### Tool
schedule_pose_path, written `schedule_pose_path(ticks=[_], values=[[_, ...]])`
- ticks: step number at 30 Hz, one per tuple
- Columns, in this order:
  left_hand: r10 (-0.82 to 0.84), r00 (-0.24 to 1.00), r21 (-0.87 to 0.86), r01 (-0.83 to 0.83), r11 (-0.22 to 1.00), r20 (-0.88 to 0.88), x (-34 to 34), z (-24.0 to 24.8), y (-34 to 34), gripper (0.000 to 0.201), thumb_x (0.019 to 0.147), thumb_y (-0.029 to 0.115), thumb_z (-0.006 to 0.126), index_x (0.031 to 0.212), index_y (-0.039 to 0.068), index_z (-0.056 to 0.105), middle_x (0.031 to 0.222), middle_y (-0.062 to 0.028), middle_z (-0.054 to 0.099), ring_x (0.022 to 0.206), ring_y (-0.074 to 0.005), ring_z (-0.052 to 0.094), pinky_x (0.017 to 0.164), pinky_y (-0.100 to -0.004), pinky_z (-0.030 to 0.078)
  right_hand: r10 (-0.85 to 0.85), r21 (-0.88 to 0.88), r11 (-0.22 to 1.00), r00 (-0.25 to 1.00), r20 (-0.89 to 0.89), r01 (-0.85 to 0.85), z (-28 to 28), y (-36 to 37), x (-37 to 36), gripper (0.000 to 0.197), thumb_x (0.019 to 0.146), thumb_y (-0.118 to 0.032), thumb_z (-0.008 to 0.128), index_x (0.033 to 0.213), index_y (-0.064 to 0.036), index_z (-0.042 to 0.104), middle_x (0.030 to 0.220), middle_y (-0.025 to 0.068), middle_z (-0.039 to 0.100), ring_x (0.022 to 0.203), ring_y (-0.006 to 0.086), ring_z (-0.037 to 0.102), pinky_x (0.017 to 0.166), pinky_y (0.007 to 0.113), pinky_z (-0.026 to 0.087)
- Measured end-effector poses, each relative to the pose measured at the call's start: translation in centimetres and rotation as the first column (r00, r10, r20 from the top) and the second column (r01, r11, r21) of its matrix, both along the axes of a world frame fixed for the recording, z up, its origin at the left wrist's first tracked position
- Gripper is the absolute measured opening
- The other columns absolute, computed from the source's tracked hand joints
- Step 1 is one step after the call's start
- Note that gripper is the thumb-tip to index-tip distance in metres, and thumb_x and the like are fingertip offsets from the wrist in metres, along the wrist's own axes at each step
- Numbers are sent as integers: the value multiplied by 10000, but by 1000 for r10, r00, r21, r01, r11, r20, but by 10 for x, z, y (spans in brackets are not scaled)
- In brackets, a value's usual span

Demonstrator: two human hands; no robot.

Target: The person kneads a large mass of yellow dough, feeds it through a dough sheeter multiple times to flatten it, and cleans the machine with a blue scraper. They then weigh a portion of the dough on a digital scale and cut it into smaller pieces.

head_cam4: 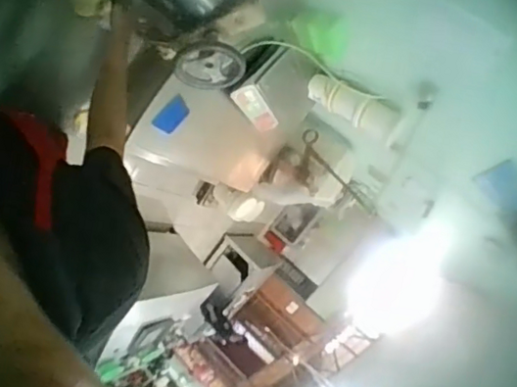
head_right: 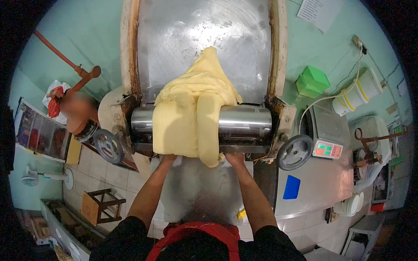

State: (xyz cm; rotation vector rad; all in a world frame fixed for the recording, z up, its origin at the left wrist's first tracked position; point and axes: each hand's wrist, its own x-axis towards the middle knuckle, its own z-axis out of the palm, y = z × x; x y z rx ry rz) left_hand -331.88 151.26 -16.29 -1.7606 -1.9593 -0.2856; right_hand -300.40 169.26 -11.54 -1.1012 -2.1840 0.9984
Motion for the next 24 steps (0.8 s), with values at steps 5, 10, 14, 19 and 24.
schedule_pose_path(ticks=[5,10,14,19,24], values=[[7,-151,-1,37,999,988,84,33,18,592,959,352,681,1463,74,542,1462,-157,591,1337,-306,567,1111,-437,457,211,-71,977,864,456,-201,-37,4,-7,535,952,-430,611,1387,-122,646,1383,169,664,1255,354,630,1071,474,475],[210,-20,-202,203,958,977,114,121,-42,531,971,378,636,1330,-14,614,1247,-230,676,1182,-339,649,1011,-435,505,159,-636,763,987,17,-112,56,-60,-8,593,1020,-448,563,1485,-80,562,1424,163,635,1246,319,638,1057,406,491],[423,429,-538,191,821,798,140,207,-78,619,945,528,621,1128,-54,728,986,-260,748,943,-430,734,887,-475,568,88,-880,428,978,-188,-208,74,-139,25,649,1083,-441,516,1566,-18,422,1494,128,558,1244,218,625,1085,366,484],[333,672,-506,72,859,662,154,387,-92,836,880,688,667,1125,-111,666,945,-291,717,891,-468,712,841,-536,557,-366,-788,466,724,-585,-402,201,-197,6,662,1075,-405,529,1592,-28,361,1503,152,544,1279,248,616,1064,379,525],[-29,749,5,35,999,662,165,397,-54,1033,776,570,833,1373,-137,373,1297,-335,531,1220,-480,542,1058,-553,422,-531,-702,587,463,-710,-403,202,-103,-55,557,1070,-363,516,1468,24,482,1462,172,568,1224,272,644,961,393,571]])
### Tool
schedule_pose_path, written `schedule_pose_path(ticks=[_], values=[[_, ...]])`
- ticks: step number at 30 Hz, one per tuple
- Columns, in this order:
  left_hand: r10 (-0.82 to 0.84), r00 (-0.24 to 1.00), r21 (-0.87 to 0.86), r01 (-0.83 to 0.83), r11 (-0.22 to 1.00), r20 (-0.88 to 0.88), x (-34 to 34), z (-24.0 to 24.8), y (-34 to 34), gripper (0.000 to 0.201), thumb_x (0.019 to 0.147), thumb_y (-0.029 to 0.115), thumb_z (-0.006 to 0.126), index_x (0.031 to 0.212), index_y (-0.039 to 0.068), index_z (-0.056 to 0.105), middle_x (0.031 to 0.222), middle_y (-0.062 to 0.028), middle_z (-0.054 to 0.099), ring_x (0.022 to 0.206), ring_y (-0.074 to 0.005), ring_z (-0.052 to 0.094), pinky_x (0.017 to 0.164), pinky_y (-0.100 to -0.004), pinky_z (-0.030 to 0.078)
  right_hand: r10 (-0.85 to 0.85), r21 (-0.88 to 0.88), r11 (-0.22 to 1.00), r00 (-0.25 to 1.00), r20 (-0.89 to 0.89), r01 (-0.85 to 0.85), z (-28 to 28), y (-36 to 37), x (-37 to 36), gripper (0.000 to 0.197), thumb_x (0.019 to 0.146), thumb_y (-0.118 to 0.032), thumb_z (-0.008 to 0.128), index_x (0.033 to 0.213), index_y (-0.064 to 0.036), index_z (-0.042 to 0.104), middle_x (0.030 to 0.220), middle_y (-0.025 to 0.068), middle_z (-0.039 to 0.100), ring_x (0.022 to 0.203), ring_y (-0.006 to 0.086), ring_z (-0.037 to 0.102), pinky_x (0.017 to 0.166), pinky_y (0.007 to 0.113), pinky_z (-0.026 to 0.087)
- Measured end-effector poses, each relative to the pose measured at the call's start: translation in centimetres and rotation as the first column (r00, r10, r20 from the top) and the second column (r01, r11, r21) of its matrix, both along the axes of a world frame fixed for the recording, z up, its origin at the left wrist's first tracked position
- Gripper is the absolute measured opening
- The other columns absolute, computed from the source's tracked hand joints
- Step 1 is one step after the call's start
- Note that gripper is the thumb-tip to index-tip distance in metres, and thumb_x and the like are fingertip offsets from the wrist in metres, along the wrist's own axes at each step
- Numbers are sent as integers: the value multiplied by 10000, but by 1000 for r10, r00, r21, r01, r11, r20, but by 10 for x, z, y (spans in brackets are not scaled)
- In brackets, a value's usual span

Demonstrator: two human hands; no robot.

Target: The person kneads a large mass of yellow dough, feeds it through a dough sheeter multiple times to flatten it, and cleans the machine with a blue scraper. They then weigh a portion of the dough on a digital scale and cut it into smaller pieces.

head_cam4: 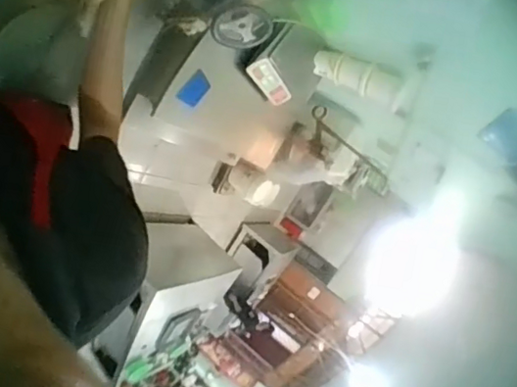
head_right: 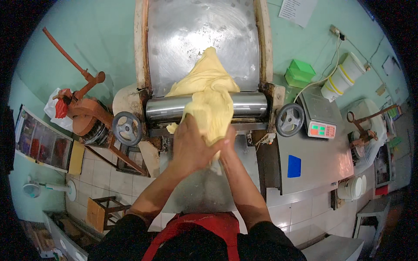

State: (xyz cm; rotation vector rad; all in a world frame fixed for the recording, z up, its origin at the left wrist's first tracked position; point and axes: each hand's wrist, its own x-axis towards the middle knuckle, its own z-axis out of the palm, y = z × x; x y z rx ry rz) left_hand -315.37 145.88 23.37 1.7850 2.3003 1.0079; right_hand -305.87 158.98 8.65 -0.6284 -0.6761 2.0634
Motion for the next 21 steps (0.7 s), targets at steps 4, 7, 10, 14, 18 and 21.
schedule_pose_path(ticks=[4,7,10,14,18,21], values=[[163,985,249,-145,958,-54,-12,-52,49,1033,722,494,886,1414,-67,364,1370,-274,451,1313,-452,412,1143,-574,266,-69,4,998,997,38,69,18,5,-12,578,1076,-458,485,1341,48,579,1436,162,584,1281,270,593,1032,431,503],[174,985,290,-160,944,-20,-37,-59,87,1003,672,407,927,1406,-21,395,1363,-245,450,1300,-428,409,1124,-579,257,41,17,999,972,-230,-38,48,-38,12,634,1072,-518,503,1381,29,588,1419,115,599,1322,204,528,1130,414,392],[162,987,323,-152,934,-6,-49,-56,131,906,677,407,923,1332,-12,459,1305,-237,514,1257,-423,469,1094,-565,319,-3,230,972,974,225,-50,10,-77,66,570,1065,-445,557,1425,-3,575,1402,98,620,1238,182,574,1058,390,444],[207,978,292,-202,935,15,-75,-28,189,680,706,364,900,1171,15,546,1194,-221,637,1166,-396,598,992,-516,433,153,47,978,859,488,-201,-37,-143,122,417,1021,-315,658,1344,-53,642,1150,40,710,1034,149,647,860,327,509],[166,986,142,-169,975,33,-97,-8,225,576,750,355,874,1118,22,582,1125,-202,686,1103,-379,647,958,-499,464,202,-71,975,710,675,-211,-81,-194,144,321,1014,-282,678,1237,-52,684,1035,20,709,932,133,641,796,306,496],[116,992,83,-119,989,42,-93,-12,224,598,771,390,861,1144,12,584,1166,-211,682,1137,-391,637,986,-501,454,191,-105,980,667,720,-168,-96,-216,148,279,1014,-264,680,1185,-44,695,989,11,699,876,127,630,773,299,489]])
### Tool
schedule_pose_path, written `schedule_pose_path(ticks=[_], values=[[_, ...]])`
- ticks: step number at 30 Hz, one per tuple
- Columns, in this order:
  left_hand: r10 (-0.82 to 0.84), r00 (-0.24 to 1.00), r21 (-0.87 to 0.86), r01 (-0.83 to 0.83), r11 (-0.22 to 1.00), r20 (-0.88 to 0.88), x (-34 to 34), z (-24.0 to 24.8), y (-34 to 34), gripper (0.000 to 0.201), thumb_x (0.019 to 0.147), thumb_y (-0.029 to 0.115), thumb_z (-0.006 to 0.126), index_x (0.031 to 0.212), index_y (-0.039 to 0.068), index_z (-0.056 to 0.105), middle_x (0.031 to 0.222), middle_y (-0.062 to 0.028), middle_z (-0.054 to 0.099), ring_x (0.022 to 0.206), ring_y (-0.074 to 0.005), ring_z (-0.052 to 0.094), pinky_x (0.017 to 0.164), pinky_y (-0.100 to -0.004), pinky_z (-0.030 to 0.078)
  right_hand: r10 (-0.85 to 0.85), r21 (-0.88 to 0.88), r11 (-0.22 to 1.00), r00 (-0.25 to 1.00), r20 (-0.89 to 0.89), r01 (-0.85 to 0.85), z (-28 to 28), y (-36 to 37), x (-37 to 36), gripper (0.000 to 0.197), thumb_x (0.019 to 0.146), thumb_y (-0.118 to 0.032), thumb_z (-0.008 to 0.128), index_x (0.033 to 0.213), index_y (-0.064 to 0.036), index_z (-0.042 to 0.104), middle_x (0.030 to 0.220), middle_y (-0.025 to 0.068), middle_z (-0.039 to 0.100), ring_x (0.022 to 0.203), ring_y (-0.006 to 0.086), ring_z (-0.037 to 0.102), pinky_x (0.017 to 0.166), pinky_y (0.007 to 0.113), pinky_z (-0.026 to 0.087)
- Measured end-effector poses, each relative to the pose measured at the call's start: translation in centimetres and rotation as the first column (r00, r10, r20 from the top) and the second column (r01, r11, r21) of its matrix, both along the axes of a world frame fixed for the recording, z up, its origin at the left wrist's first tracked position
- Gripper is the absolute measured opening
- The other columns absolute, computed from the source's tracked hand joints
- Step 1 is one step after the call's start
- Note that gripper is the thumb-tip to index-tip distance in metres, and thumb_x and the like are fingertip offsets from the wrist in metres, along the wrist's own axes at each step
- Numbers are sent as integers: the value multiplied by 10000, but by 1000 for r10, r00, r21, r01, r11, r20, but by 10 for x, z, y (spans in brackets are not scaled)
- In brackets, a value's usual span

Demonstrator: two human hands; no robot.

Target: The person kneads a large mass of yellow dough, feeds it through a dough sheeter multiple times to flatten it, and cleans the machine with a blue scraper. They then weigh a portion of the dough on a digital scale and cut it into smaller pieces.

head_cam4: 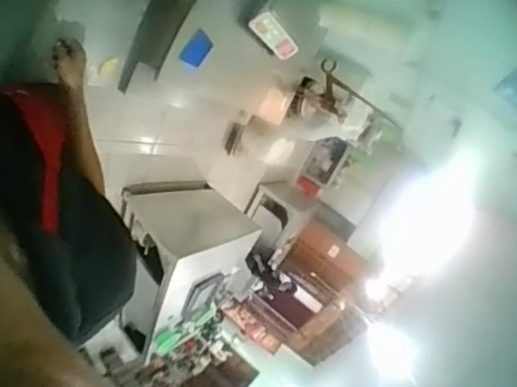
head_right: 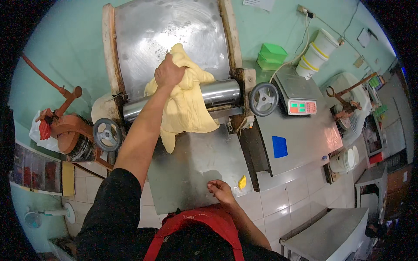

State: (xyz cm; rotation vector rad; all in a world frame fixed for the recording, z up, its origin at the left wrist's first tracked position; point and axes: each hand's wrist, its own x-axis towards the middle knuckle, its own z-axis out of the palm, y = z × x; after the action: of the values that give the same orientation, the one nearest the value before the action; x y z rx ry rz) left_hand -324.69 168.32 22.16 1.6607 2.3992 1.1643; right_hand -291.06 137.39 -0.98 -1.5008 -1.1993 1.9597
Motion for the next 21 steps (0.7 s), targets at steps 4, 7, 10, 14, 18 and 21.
schedule_pose_path(ticks=[4,7,10,14,18,21], values=[[28,995,75,-22,997,-92,16,-17,-27,701,822,469,819,1270,0,553,1313,-252,619,1288,-419,550,1050,-538,401,16,-14,1000,1000,25,-16,-21,-1,1,291,999,-281,699,1166,-43,693,966,15,695,852,125,625,736,296,496],[-116,992,234,125,964,-51,20,-63,-66,919,880,538,752,1512,-19,384,1557,-308,387,1475,-442,346,1180,-580,268,70,26,997,995,76,-73,-41,14,-1,285,976,-252,717,1157,-33,691,946,25,694,820,126,622,708,295,502],[-332,938,227,303,926,100,66,-92,-158,983,929,516,697,1610,-26,240,1665,-307,211,1531,-462,244,1245,-576,175,24,89,995,993,115,-34,-68,48,7,250,960,-226,728,1132,-48,688,934,16,687,805,121,616,696,295,502],[-109,962,298,30,954,250,98,-210,-265,924,833,288,826,1508,-60,301,1483,-282,361,1417,-444,323,1212,-538,226,-61,46,997,997,44,59,-68,121,13,247,956,-252,734,1138,-100,665,956,-17,676,841,110,601,728,295,489],[-1,844,255,-161,953,537,75,-268,-244,990,784,213,882,1506,-48,258,1418,-224,445,1409,-357,368,1198,-508,265,-118,156,981,992,34,111,-66,205,15,374,949,-288,737,1262,-127,610,1046,-14,670,913,120,611,793,310,478],[-140,557,194,-38,980,819,15,-281,-197,942,843,240,851,1547,7,271,1498,-172,449,1400,-324,438,1155,-492,353,-188,241,944,968,-168,226,-49,256,-12,495,943,-219,762,1366,-47,572,1036,27,674,899,159,623,768,312,503]])
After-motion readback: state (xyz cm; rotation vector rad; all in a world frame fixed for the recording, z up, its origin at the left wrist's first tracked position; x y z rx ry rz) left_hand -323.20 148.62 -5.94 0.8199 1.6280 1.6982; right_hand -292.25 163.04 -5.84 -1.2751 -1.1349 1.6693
